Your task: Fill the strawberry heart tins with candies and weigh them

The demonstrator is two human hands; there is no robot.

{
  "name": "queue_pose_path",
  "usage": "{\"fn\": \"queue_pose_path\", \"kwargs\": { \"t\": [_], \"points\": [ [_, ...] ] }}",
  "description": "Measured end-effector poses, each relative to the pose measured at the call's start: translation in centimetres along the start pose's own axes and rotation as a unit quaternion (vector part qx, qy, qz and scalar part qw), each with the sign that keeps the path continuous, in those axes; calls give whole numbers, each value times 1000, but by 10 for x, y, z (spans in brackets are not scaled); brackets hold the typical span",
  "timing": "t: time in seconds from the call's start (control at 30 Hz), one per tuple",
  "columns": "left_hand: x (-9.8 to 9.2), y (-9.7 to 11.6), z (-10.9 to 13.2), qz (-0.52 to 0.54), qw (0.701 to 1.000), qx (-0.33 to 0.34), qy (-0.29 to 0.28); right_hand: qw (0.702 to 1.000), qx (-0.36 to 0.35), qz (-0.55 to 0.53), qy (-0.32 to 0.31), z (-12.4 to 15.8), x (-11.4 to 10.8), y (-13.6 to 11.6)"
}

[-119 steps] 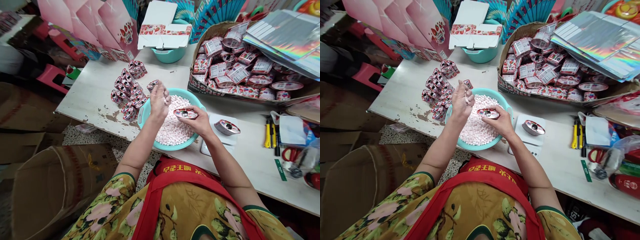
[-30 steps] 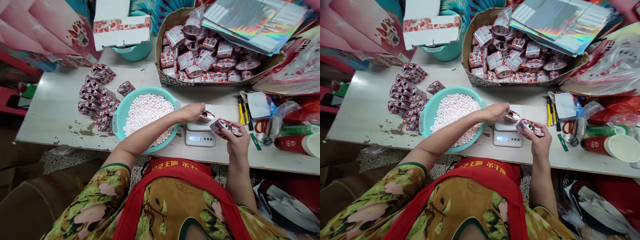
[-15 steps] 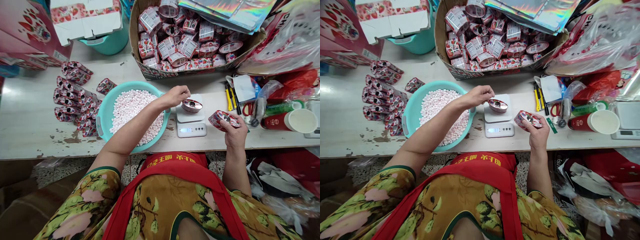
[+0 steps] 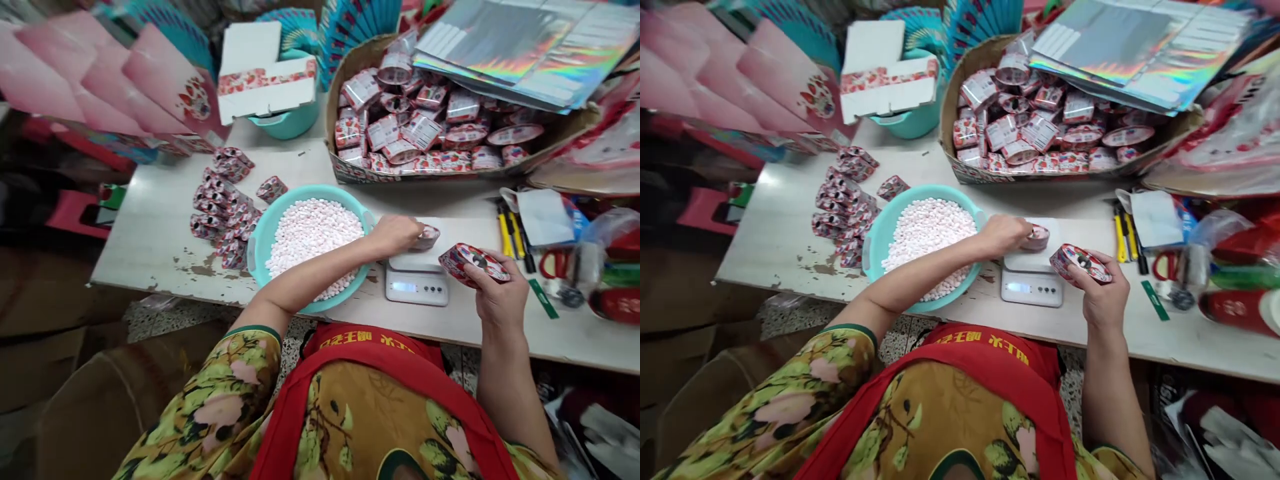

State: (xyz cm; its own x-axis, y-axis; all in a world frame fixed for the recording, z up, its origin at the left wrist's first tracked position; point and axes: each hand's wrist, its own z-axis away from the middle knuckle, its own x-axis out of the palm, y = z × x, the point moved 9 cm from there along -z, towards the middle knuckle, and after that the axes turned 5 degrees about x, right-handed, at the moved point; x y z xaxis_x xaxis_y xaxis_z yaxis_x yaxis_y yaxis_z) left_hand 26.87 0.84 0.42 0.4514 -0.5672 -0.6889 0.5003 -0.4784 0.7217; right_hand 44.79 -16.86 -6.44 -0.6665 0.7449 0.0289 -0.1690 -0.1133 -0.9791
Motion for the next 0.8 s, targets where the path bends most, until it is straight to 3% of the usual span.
{"fn": "queue_pose_path", "kwargs": {
  "t": [0.07,0.1,0.23,0.3,0.37,0.47,0.63,0.7,0.8],
  "points": [
    [-35,-6,2,-40,999,5,33,999,-20,15,-22,-10,26,1],
    [-62,-10,5,-60,996,2,66,998,-30,32,-36,-14,41,2],
    [-194,-50,40,-134,952,-67,267,989,-30,104,-103,-23,89,8],
    [-245,-84,62,-197,917,-126,322,983,-38,123,-128,-24,94,7],
    [-277,-125,79,-259,887,-187,335,981,-61,128,-132,-23,85,1],
    [-286,-191,92,-299,881,-251,265,989,-83,87,-89,-24,48,-7],
    [-264,-280,104,-270,897,-320,145,997,-60,37,28,-18,-22,-1],
    [-258,-302,108,-278,888,-347,115,997,-44,41,51,-12,-36,5],
    [-255,-310,111,-280,887,-351,104,997,-20,41,57,-5,-43,15]
  ]
}}
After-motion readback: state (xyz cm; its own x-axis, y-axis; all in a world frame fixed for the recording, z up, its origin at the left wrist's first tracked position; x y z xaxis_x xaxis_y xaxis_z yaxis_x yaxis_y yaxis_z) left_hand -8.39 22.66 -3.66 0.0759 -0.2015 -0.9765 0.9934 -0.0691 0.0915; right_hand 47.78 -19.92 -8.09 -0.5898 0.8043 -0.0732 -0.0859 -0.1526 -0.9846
